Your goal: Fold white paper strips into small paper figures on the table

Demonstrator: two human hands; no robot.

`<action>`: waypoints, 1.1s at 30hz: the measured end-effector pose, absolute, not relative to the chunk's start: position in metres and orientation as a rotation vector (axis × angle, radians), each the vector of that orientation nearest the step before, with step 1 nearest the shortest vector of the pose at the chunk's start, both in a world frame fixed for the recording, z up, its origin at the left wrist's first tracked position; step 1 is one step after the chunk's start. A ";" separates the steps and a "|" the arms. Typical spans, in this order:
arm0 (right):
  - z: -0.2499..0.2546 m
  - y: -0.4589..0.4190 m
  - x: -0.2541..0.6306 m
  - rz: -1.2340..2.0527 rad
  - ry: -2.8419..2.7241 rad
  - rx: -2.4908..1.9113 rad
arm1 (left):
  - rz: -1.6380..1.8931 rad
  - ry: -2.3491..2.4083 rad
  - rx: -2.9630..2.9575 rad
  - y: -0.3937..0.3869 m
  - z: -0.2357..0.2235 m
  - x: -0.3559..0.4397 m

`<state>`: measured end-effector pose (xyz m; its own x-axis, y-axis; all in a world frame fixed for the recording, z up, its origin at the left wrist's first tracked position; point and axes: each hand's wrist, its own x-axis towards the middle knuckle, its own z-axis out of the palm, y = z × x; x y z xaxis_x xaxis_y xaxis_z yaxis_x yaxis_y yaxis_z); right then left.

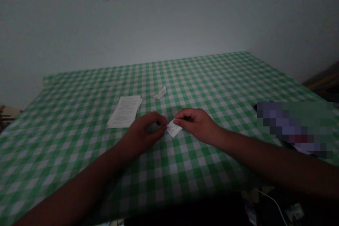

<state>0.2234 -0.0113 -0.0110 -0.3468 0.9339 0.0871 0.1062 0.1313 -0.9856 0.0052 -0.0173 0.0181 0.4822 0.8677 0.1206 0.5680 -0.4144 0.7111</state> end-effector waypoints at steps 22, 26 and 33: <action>-0.009 -0.009 0.225 1.344 -1.545 -1.050 | 0.660 1.163 1.811 -0.015 0.020 0.002; -0.010 -0.011 0.224 1.325 -1.570 -1.046 | 0.632 1.181 1.971 -0.018 0.022 0.006; -0.009 -0.011 0.224 1.291 -1.589 -1.035 | 0.640 1.225 2.095 -0.021 0.025 0.011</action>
<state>0.2242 -0.0108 -0.0086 -0.3235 0.9412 0.0970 0.0975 0.1351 -0.9860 0.0110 -0.0210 0.0246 0.4518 0.8869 0.0966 0.5855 -0.3765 0.7179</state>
